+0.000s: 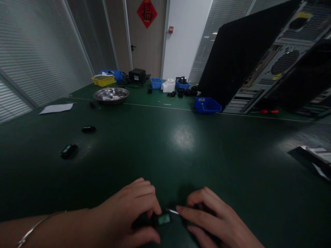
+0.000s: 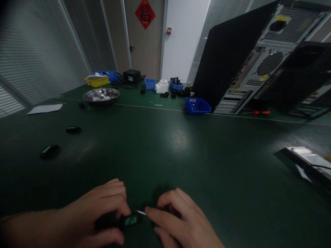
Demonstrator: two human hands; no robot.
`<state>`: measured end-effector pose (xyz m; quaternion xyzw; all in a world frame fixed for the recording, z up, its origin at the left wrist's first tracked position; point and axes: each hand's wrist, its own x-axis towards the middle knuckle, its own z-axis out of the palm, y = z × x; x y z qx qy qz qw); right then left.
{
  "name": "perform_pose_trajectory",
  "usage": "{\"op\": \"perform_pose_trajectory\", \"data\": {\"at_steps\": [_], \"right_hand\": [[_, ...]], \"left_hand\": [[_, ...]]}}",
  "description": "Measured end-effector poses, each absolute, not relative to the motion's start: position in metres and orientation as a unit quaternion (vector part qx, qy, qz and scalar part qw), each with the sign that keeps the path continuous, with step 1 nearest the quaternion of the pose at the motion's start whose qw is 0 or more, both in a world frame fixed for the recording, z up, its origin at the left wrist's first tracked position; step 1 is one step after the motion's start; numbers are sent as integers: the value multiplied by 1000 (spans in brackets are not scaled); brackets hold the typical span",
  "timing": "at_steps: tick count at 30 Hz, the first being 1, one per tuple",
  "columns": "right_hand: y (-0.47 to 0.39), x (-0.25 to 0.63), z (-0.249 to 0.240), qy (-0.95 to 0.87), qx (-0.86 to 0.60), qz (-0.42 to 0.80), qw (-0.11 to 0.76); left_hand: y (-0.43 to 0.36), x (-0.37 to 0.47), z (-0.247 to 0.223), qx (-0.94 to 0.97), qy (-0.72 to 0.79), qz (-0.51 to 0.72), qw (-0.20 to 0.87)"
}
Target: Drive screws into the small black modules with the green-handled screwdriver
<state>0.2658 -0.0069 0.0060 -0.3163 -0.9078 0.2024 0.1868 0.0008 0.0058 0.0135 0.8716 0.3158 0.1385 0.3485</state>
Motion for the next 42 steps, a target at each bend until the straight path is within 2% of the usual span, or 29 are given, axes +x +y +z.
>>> {"op": "perform_pose_trajectory", "data": {"at_steps": [10, 16, 21, 28, 36, 42], "right_hand": [[-11, 267, 6, -866, -354, 239, 260], [-12, 265, 7, -837, -363, 275, 303], [-12, 268, 7, -838, -367, 283, 288], [-13, 267, 9, -858, -349, 283, 250], [-10, 265, 4, -901, -319, 253, 149], [-11, 263, 9, -904, -326, 236, 145]], "left_hand": [[5, -4, 24, 876, 295, 162, 344], [6, -5, 15, 915, 233, 111, 310], [7, -4, 14, 879, 287, 151, 351], [6, -1, 23, 856, 346, 127, 363], [9, -4, 1, 873, 322, 156, 330], [12, -1, 2, 878, 311, 165, 324]]}}
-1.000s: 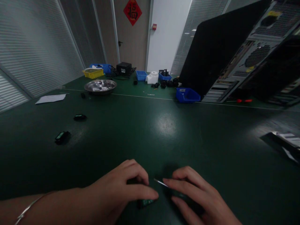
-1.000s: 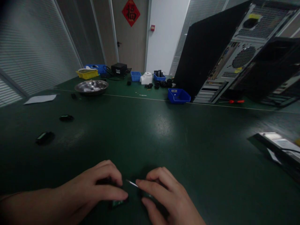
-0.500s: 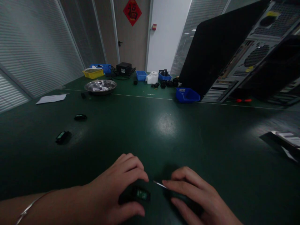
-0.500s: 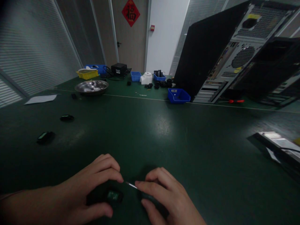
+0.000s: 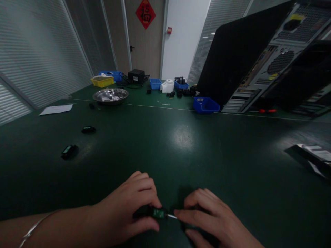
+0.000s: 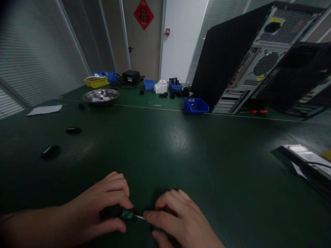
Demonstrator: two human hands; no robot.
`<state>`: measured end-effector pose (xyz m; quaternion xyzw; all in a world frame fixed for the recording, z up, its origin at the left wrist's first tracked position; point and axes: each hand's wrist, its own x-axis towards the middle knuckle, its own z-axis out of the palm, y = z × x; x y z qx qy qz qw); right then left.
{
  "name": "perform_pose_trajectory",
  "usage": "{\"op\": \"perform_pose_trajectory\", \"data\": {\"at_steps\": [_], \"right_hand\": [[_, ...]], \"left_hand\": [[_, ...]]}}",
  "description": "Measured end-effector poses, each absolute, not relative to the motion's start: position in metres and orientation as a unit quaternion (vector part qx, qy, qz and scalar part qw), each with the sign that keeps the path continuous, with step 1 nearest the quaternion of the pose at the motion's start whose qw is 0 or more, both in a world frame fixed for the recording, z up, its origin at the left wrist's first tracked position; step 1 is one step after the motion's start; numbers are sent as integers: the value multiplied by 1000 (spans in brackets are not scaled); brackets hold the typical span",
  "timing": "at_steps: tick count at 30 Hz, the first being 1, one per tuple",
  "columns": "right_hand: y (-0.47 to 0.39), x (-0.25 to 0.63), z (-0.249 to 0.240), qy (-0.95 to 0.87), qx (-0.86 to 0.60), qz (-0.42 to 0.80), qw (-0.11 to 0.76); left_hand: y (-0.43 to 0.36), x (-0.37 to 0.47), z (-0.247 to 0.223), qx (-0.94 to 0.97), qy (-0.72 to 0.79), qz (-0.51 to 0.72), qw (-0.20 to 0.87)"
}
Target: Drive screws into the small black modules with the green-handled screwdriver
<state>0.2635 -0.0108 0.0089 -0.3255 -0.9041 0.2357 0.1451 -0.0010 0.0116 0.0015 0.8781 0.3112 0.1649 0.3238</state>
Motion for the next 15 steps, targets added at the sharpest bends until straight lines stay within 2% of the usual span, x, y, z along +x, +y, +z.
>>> {"op": "perform_pose_trajectory", "data": {"at_steps": [9, 15], "right_hand": [[-11, 264, 9, -891, -335, 263, 156], [-10, 265, 6, -888, -331, 273, 164]], "left_hand": [[9, -3, 25, 861, 302, 129, 389], [12, -6, 18, 867, 307, 123, 372]]}}
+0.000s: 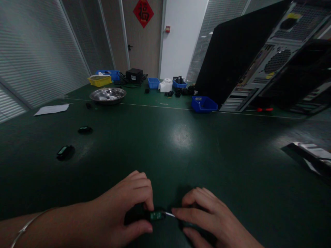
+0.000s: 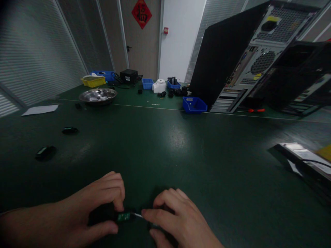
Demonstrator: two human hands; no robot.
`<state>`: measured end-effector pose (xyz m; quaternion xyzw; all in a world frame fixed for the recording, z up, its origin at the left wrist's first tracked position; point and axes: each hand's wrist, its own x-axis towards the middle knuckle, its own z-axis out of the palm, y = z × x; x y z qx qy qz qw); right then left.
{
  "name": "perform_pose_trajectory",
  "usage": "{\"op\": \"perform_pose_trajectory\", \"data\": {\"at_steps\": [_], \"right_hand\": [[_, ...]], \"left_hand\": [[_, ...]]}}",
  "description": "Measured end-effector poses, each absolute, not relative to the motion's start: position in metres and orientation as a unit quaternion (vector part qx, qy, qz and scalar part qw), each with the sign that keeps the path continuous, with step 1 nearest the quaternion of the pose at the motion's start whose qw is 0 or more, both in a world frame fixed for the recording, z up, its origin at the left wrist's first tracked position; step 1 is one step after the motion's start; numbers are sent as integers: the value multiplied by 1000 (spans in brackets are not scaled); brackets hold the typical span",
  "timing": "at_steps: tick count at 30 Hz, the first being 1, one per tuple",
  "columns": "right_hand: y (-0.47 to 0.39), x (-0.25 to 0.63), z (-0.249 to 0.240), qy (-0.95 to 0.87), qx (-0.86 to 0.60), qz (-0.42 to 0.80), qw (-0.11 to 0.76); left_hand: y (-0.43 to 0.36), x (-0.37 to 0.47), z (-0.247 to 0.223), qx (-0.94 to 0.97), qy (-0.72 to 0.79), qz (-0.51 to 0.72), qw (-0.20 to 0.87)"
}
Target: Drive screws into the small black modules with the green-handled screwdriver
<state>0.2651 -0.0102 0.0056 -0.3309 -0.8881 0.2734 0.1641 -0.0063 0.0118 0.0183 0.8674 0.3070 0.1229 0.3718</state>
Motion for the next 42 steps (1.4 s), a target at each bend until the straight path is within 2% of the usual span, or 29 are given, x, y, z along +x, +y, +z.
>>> {"op": "perform_pose_trajectory", "data": {"at_steps": [20, 32, 35, 39, 42], "right_hand": [[-8, 265, 12, -878, -335, 302, 161], [-15, 263, 20, -899, -343, 229, 145], [-14, 264, 17, -888, -336, 254, 184], [-11, 265, 10, -853, -321, 298, 284], [-13, 265, 9, -837, -339, 312, 296]], "left_hand": [[11, -4, 8, 880, 289, 162, 340], [8, 1, 4, 892, 288, 163, 308], [9, 0, 1, 890, 291, 164, 311], [10, 0, 1, 884, 295, 159, 326], [9, 0, 5, 882, 305, 144, 329]]}}
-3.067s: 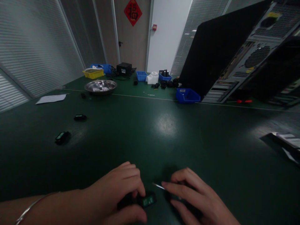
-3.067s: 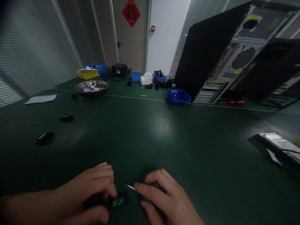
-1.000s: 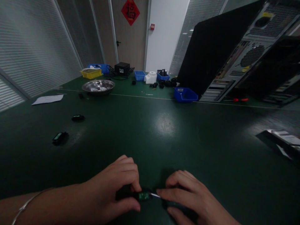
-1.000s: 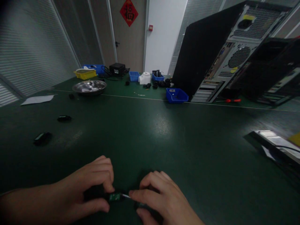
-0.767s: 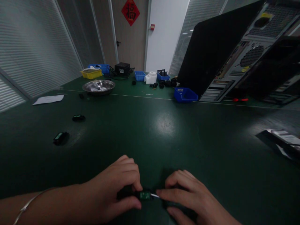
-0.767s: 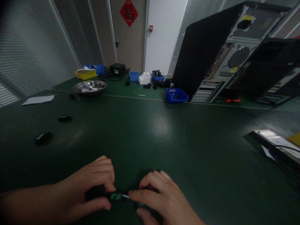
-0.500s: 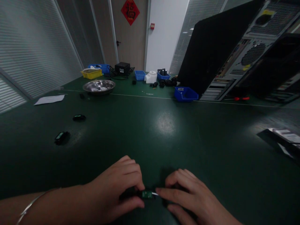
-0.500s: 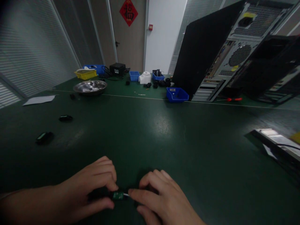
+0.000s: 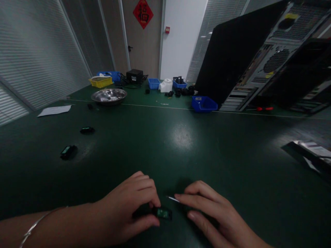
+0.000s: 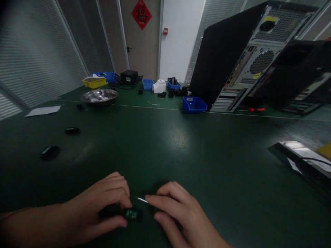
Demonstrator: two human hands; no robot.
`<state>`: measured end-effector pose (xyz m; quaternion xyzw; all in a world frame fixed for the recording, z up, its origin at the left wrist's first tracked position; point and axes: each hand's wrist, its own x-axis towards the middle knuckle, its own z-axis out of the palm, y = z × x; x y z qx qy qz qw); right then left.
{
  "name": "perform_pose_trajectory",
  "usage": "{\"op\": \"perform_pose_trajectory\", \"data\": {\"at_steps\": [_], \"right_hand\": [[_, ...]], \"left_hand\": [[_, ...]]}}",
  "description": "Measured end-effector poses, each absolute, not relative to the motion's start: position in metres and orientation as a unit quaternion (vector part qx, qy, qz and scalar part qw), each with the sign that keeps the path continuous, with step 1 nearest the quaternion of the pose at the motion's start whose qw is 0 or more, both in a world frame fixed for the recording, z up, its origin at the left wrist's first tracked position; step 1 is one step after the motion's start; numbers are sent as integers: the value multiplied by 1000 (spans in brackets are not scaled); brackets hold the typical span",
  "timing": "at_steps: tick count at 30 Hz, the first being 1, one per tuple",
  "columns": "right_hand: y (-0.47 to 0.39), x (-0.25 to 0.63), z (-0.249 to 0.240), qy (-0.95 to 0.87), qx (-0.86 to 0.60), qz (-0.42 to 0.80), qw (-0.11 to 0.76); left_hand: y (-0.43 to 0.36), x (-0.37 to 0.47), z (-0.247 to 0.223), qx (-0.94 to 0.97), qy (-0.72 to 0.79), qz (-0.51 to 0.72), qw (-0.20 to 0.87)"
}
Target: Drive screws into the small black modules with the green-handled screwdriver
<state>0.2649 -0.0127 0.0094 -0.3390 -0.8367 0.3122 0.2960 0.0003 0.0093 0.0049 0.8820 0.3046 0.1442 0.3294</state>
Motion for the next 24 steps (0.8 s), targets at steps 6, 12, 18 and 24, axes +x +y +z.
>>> {"op": "perform_pose_trajectory", "data": {"at_steps": [6, 12, 18, 24], "right_hand": [[-20, 264, 20, -841, -349, 302, 281], [-15, 265, 20, -871, -346, 254, 239], [-16, 266, 10, -873, -337, 242, 258], [-17, 263, 19, -839, -373, 251, 308]], "left_hand": [[9, 0, 8, 884, 300, 144, 328], [9, -3, 3, 876, 315, 171, 324], [8, -3, 9, 880, 292, 176, 332], [7, -4, 21, 891, 293, 140, 317]]}}
